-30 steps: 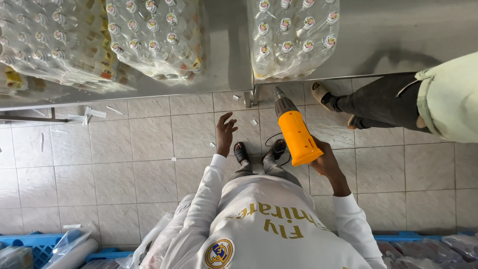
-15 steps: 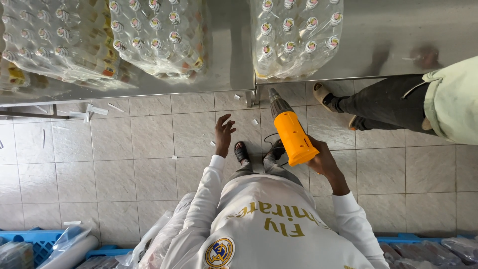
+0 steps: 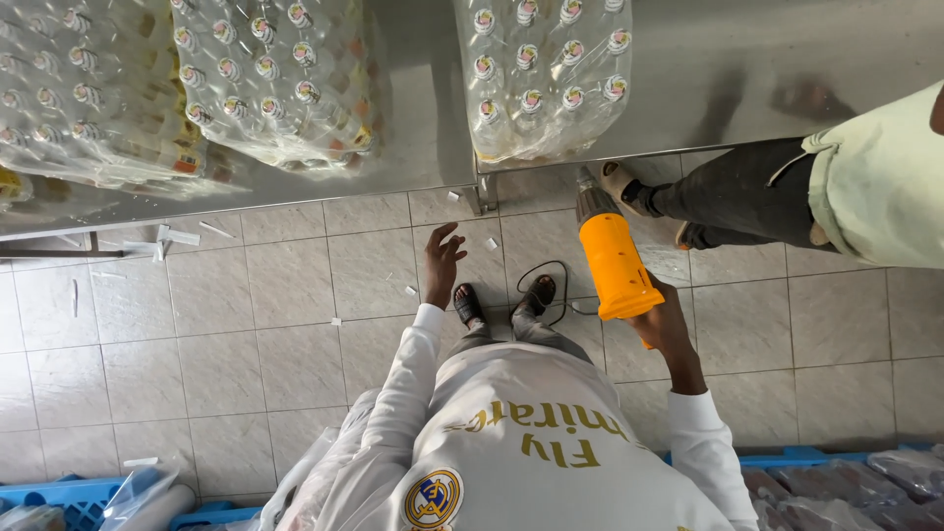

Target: The person uses a yellow heat gun to shrink-wrap a pack of bottled beverages on a stainless steel table. They repeatedly apply heat to the plastic film and press it down with their hand to conform it to the bottles. A second person assists by holding the pack steady.

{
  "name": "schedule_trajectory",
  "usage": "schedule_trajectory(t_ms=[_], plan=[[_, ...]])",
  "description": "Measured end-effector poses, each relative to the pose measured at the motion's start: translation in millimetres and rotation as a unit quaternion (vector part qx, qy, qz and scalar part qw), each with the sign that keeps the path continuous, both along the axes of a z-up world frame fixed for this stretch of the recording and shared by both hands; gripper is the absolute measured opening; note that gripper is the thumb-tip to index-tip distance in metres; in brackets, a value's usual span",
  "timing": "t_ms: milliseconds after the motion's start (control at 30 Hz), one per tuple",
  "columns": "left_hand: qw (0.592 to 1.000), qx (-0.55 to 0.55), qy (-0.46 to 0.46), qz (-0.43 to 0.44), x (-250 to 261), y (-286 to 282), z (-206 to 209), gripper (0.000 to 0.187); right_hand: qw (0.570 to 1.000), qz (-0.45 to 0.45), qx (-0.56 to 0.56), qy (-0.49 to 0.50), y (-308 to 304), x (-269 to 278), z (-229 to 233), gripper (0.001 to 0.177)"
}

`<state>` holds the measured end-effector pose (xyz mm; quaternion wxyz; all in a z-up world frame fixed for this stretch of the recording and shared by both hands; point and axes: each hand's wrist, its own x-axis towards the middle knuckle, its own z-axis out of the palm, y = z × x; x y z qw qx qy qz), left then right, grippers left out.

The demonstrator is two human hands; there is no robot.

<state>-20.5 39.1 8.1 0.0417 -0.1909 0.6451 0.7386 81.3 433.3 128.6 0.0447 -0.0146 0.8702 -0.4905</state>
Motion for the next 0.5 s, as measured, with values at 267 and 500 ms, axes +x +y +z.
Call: schedule_trajectory(t_ms=[267,500], plan=[[1.0,-0.011,0.015,0.01,-19.1,10.8,0.0,0.04,0.997,-0.04,-0.053,-0.039,9.4,-11.6,28.1,0.03],[0.997,0.04,0.061,0.035,-68.6,9.5,42.8,0.045,0.948,-0.132,-0.29,-0.029,44.0,-26.7,8.5,0.027]])
